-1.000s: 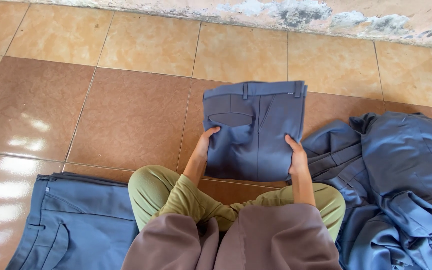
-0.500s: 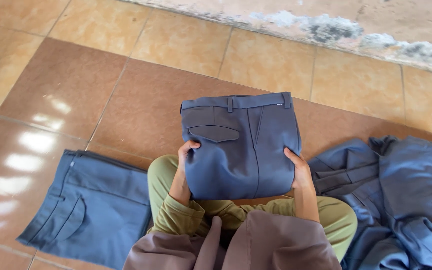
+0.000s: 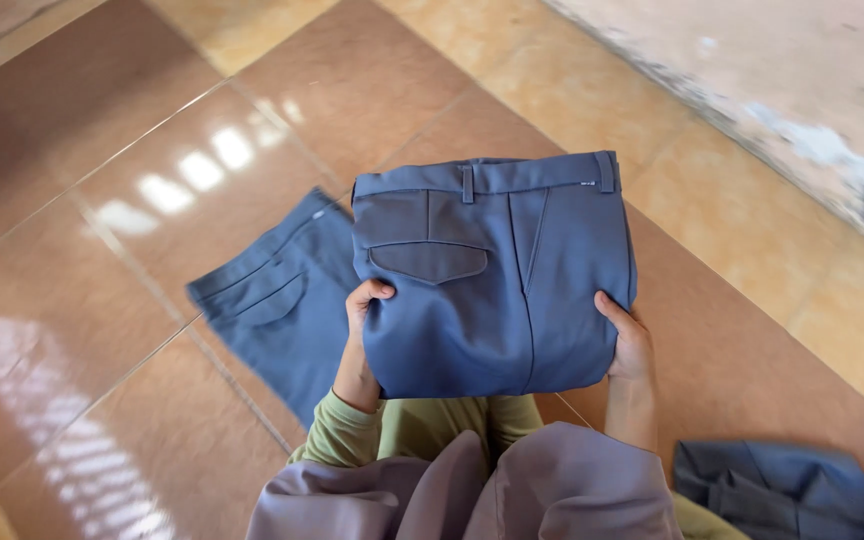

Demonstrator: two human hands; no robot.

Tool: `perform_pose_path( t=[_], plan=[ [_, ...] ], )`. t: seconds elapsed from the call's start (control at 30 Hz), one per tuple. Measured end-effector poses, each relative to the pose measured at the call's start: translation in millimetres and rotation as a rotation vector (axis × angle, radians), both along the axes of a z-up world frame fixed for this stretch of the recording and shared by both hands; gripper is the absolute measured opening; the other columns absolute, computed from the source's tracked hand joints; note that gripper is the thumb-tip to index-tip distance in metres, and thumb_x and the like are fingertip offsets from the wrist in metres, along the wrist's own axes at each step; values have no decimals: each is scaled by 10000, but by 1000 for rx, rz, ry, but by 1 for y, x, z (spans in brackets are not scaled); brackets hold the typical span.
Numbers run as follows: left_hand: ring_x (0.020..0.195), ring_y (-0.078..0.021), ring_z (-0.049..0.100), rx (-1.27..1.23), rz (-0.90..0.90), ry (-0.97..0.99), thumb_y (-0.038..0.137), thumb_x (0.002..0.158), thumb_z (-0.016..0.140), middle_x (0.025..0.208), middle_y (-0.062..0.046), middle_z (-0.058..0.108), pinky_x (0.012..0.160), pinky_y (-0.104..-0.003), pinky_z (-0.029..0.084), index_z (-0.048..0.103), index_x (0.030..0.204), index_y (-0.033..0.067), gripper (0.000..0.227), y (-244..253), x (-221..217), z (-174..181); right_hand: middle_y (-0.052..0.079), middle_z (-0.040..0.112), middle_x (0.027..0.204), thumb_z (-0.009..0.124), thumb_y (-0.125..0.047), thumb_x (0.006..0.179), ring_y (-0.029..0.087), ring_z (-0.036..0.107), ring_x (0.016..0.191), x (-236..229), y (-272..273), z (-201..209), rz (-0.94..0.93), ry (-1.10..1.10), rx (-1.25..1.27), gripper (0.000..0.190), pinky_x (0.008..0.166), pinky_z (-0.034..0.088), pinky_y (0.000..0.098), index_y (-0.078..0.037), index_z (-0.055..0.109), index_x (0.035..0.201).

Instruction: Folding blue uniform pants into neat rectangles while sitting on the floor.

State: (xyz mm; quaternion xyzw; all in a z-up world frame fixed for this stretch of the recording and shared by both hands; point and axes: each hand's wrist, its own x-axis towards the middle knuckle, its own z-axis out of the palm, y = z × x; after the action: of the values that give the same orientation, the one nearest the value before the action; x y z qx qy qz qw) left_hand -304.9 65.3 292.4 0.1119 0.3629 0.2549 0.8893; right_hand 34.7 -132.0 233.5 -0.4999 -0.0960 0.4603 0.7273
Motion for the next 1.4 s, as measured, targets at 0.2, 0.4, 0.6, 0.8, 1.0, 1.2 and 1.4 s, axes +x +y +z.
perform_pose_path(
  t=[0.2, 0.4, 0.6, 0.8, 1.0, 1.2, 1.4],
  plan=[
    [1253, -367, 497, 123, 287, 284, 202, 755, 748, 1403, -272, 509, 1067, -529, 389, 418, 1502, 47, 831, -10, -117, -9, 195, 599, 1353, 624, -144, 978, 340, 652, 1133, -64, 105, 37, 313, -109, 20, 578, 911, 551, 552, -50, 433, 1516],
    [1371, -455, 403, 188, 484, 584, 267, 757, 830, 1505, -277, 420, 1087, -634, 354, 360, 1554, 99, 940, -11, -191, -14, 153, 620, 1285, 772, -252, 921, 287, 675, 1058, -155, 211, 50, 479, -148, 8, 668, 859, 599, 466, -44, 475, 1482],
    [1526, -502, 154, 155, 347, 776, 520, 921, 718, 1654, -307, 188, 1192, -706, 143, 180, 1615, 20, 1010, 26, -216, -79, 374, 538, 1398, 749, -252, 907, 483, 481, 1359, -235, 244, -29, 783, -744, -340, 648, 1129, 393, 565, 117, 545, 1399],
    [1386, -523, 422, 174, 215, 979, 347, 859, 825, 1487, -352, 445, 1042, -685, 428, 308, 1564, 4, 939, 5, -246, -224, 181, 727, 1232, 706, -501, 804, 375, 650, 1223, -192, 273, -206, 1141, -1295, -727, 630, 1017, 525, 511, -109, 700, 1296],
    [1249, -480, 587, 216, 56, 1130, 352, 774, 829, 1290, -285, 640, 895, -664, 512, 577, 1374, 13, 734, 1, -266, -286, 230, 751, 1086, 658, -257, 734, 425, 707, 1100, -225, 254, -153, 1101, -1382, -1016, 504, 920, 562, 538, -18, 744, 1169],
    [1155, -442, 653, 293, 49, 1170, 325, 717, 862, 1173, -274, 690, 869, -575, 562, 664, 1233, 9, 636, -4, -255, -303, 243, 742, 1129, 707, -227, 743, 446, 689, 1128, -218, 261, -200, 1195, -1425, -1093, 501, 922, 546, 570, -6, 745, 1190],
    [1243, -474, 566, 471, 298, 1747, 202, 712, 676, 1364, -270, 533, 1034, -564, 470, 245, 1576, 86, 972, -2, -197, -232, 351, 473, 1426, 746, -108, 811, 537, 533, 1284, -245, 246, -96, 842, -1552, -586, 902, 1017, 457, 673, 10, 281, 1575]
  ],
)
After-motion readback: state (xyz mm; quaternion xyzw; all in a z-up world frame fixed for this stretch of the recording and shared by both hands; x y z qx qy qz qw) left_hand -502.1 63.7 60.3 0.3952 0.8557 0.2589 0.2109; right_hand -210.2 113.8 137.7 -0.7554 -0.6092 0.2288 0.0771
